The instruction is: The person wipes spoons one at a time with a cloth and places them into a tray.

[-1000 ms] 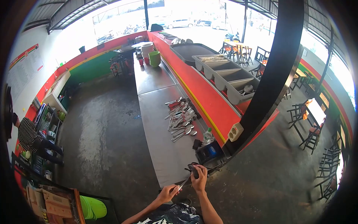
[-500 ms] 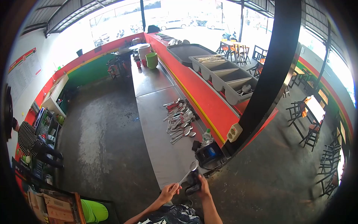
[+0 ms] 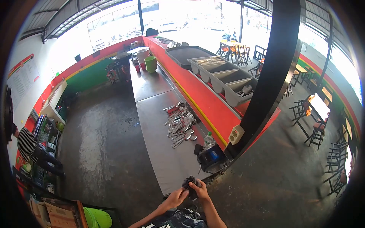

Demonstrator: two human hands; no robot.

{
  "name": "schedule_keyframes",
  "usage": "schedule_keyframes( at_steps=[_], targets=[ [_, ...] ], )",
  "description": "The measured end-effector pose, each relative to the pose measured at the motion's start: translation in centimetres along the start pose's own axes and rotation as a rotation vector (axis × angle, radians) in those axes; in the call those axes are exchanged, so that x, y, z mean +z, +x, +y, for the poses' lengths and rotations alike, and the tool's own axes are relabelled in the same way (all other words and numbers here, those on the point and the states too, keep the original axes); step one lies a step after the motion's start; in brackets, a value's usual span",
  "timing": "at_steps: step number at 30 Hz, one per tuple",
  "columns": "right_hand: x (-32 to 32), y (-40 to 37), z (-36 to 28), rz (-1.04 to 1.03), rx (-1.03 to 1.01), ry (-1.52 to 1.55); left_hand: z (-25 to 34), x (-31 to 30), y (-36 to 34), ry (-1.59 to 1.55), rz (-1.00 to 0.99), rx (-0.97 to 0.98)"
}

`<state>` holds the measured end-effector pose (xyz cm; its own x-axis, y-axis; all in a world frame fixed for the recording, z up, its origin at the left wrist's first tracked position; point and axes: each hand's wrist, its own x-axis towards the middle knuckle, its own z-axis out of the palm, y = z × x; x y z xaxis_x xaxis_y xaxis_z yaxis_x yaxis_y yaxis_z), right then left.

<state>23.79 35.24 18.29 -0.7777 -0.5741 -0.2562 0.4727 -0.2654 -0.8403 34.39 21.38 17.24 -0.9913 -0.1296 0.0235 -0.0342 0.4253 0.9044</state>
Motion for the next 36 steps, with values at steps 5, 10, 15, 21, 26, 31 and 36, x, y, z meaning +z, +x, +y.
schedule_keyframes(
  at_steps=[5, 10, 15, 21, 26, 31, 36],
  targets=[
    [1.0, -0.3, -0.4, 0.102, -0.004, -0.149, -0.6, -0.2, -0.6, 0.132, 0.019, 0.01],
    [0.9, 0.1, 0.5, 0.219, -0.17, -0.472, -1.6, -0.5, -0.3, -0.088, 0.017, -0.155],
    [1.2, -0.1, 0.7, 0.292, -0.262, -0.278, -3.4, 0.5, 0.3, -0.444, 0.155, -0.207],
    [2.4, -1.1, -1.2, -0.056, -0.549, -0.62, -6.2, 2.0, 0.1, -0.35, 0.17, -0.224],
    [3.2, -1.3, -0.6, 0.033, -0.58, -0.783, -2.6, 0.3, -1.0, -0.319, 0.058, -0.258],
    [1.5, 0.0, -0.5, 0.278, -0.697, -0.883, -2.5, -0.1, -2.1, -0.379, -0.042, -0.233],
    [-0.6, 2.1, -0.7, 0.417, -0.729, -0.83, -0.9, -0.6, -2.7, -0.511, -0.089, -0.242]
  ],
)
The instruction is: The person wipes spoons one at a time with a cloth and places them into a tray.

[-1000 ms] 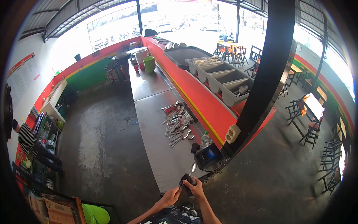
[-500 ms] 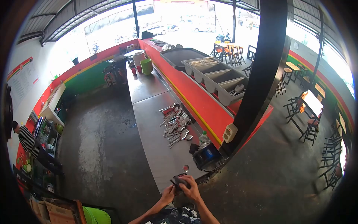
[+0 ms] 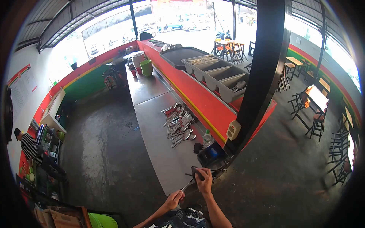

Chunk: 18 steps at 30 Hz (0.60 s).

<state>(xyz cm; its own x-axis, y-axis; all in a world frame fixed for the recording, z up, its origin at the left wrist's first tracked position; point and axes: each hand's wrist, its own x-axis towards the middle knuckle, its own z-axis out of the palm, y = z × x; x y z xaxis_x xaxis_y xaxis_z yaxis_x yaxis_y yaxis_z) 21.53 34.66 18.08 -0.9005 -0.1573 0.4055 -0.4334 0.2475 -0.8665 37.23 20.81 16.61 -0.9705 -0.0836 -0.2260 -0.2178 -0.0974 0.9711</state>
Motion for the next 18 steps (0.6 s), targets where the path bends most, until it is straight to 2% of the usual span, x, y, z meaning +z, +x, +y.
schedule_keyframes(
  at_steps=[6, 10, 11, 14, 16, 18],
  targets=[
    [-1.2, 3.4, 0.6, 0.214, 0.068, 0.006, -1.2, -0.6, -0.5, -0.086, 0.043, 0.062],
    [-1.7, 4.2, -3.6, 0.29, 0.078, 0.172, -1.9, -1.2, 0.5, -0.067, 0.111, 0.112],
    [-1.5, 4.0, -4.4, 0.276, 0.027, 0.185, -1.4, -1.3, 0.9, -0.088, 0.12, 0.132],
    [-0.6, 2.7, -6.9, 0.143, -0.122, 0.181, -0.7, -1.4, 2.3, -0.174, 0.135, 0.162],
    [0.2, 1.4, -8.2, -0.049, -0.208, 0.112, -0.8, -1.7, 3.2, -0.184, 0.135, 0.17],
    [2.1, -0.8, -7.8, -0.259, -0.198, 0.177, -0.9, -2.3, 3.9, -0.143, 0.13, 0.178]
  ],
)
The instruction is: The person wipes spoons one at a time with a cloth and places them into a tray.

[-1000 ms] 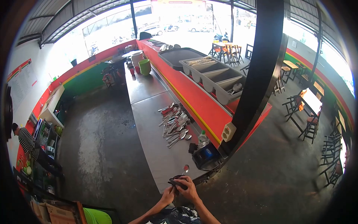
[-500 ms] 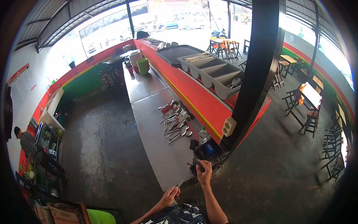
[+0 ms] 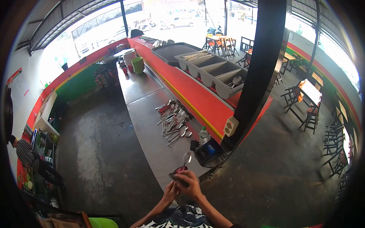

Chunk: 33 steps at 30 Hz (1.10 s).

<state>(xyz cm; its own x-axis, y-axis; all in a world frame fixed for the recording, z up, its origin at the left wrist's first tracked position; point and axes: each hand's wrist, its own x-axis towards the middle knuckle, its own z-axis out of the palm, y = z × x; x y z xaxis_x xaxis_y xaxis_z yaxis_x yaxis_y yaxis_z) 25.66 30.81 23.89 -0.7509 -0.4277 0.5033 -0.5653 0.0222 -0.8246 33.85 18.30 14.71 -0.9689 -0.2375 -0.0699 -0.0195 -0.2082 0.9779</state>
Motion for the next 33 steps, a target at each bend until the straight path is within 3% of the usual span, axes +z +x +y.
schedule_keyframes(
  at_steps=[3, 6, 12, 15, 23, 28, 33],
  targets=[
    [1.9, -0.6, -0.9, -0.074, -0.013, -0.19, -2.0, -1.1, 0.9, 0.073, 0.011, 0.086],
    [3.2, 0.1, 0.2, -0.027, -0.011, -0.195, 0.4, -1.3, 0.9, 0.01, 0.07, -0.043],
    [4.6, 4.4, 1.8, 0.168, 0.023, -0.352, 0.4, -5.3, 2.7, 0.107, -0.137, -0.085],
    [5.4, 6.6, 4.0, 0.216, 0.048, -0.378, 5.9, -5.7, 2.9, 0.137, -0.133, -0.115],
    [8.1, 11.8, 7.0, 0.391, 0.1, -0.353, 6.5, -11.0, 5.7, -0.062, -0.175, -0.168],
    [8.9, 11.5, 8.6, 0.56, 0.302, -0.205, 7.4, -13.4, 6.7, -0.133, -0.155, -0.161],
    [10.7, 9.0, 8.7, 0.568, 0.516, -0.097, 7.0, -15.4, 8.0, -0.163, -0.162, -0.139]
  ],
)
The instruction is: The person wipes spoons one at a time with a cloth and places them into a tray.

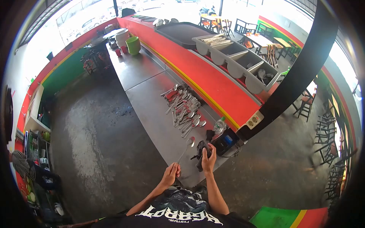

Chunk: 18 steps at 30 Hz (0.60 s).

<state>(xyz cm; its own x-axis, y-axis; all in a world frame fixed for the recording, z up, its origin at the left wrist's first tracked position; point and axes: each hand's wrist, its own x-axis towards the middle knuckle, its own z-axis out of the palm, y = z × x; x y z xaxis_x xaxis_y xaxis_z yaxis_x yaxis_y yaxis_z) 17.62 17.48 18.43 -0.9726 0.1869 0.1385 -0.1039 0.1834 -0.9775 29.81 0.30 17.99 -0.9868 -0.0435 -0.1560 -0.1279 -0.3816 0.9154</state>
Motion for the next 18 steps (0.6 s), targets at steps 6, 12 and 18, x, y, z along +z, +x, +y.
schedule_keyframes(
  at_steps=[6, 12, 18],
  targets=[
    [2.0, -3.4, 0.4, -0.04, 0.066, 0.042, 0.2, -3.0, 0.9, 0.049, 0.012, -0.028],
    [3.4, -6.1, -5.1, -0.159, -0.152, -0.026, -0.1, -4.5, 1.5, 0.107, -0.039, -0.104],
    [5.0, -6.1, -5.4, -0.156, -0.426, -0.157, 1.2, -4.3, 1.0, 0.18, -0.227, -0.101]
  ],
)
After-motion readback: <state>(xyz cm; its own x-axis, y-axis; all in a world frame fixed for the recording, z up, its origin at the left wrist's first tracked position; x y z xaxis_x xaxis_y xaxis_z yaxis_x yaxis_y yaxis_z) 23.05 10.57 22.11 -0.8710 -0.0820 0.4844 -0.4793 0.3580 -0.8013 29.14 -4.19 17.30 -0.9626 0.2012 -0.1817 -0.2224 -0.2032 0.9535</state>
